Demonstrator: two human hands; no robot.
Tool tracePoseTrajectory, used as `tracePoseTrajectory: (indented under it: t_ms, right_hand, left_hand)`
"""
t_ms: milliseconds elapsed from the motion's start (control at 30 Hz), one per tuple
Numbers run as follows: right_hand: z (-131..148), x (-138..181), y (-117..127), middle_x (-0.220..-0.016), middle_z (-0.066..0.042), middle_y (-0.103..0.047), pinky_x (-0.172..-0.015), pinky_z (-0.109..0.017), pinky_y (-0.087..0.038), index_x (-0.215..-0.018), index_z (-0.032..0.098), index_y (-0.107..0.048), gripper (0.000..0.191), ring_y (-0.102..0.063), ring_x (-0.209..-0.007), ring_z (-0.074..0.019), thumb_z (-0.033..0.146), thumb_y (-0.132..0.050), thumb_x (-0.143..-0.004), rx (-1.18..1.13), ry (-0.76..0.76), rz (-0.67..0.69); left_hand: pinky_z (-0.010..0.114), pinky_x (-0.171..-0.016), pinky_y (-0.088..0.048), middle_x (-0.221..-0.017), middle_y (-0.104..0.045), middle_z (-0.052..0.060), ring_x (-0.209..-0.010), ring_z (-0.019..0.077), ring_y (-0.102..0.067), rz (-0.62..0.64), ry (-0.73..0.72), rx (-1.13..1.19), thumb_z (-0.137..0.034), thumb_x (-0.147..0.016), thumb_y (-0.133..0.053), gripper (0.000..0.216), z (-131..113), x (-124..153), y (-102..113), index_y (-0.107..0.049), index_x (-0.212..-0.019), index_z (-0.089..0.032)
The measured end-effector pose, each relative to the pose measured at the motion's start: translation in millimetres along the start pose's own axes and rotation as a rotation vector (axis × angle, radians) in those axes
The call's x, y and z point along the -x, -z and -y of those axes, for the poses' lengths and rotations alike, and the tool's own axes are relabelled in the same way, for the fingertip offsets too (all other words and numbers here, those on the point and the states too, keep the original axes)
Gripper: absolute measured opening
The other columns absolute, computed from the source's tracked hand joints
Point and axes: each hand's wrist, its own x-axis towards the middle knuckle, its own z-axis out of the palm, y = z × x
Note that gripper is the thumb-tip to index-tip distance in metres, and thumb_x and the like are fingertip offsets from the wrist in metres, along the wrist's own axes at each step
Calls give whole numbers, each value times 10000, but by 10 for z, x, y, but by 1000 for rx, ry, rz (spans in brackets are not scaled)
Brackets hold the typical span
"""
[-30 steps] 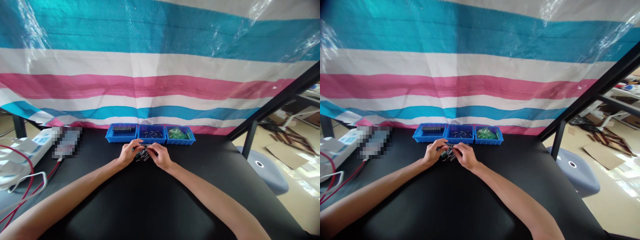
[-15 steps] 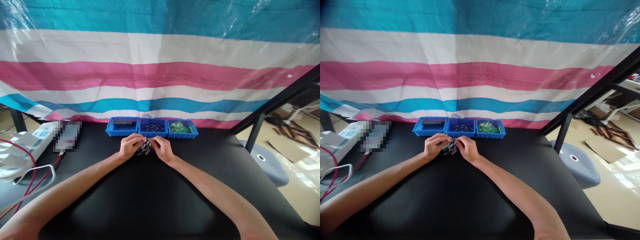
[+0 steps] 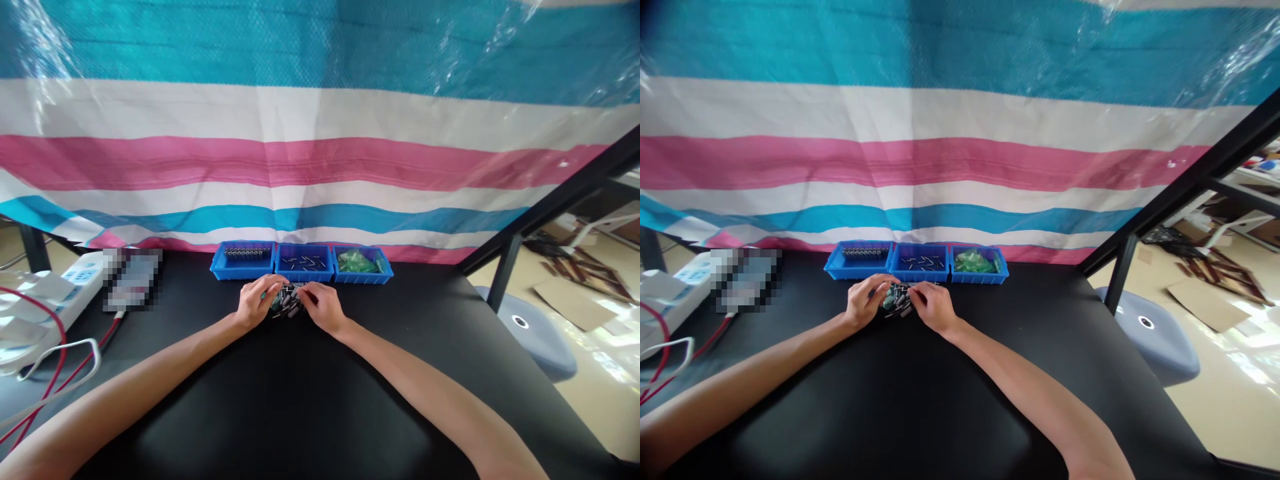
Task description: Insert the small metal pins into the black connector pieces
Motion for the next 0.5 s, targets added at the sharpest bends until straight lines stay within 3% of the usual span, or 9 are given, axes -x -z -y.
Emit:
tracePoseTrajectory:
  t_ms: [67, 167, 333, 500]
  right_hand:
    - [0, -1, -1, -716, -34, -651, -635, -258, -466, -777, 181, -626, 251, -614, -653, -156, 292, -475, -943, 9, 5, 3]
    - [-6, -4, -7, -712, -32, -648, -644, -255, -468, -766, 180, -624, 246, -612, -652, -153, 279, -480, -940, 8, 16, 5]
    - [13, -9, 7, -749, -47, -661, -666, -265, -486, -824, 178, -634, 210, -626, -693, -166, 275, -484, -936, -4, 6, -15]
    - [58, -8, 57, -890, -55, -663, -736, -275, -504, -1004, 195, -611, 173, -628, -780, -166, 255, -460, -946, -70, -2, -15]
  left_hand:
    - [196, -711, -517, -880, -718, 47, -749, 117, -669, -11, -53, -10, -202, -925, -508, 216, 31, 3, -16, -639, -1093, -171]
    - [179, -665, -509, -852, -707, 39, -720, 102, -654, -8, -112, -48, -184, -912, -535, 267, 73, 8, -31, -628, -1162, -188]
    - [160, -658, -496, -839, -687, 31, -720, 82, -641, -10, -121, -27, -165, -915, -529, 286, 76, 7, -29, -634, -1179, -207]
    - [189, -696, -508, -917, -678, 52, -781, 102, -640, 3, -117, -29, -182, -917, -529, 270, 65, -8, -29, -658, -1150, -223]
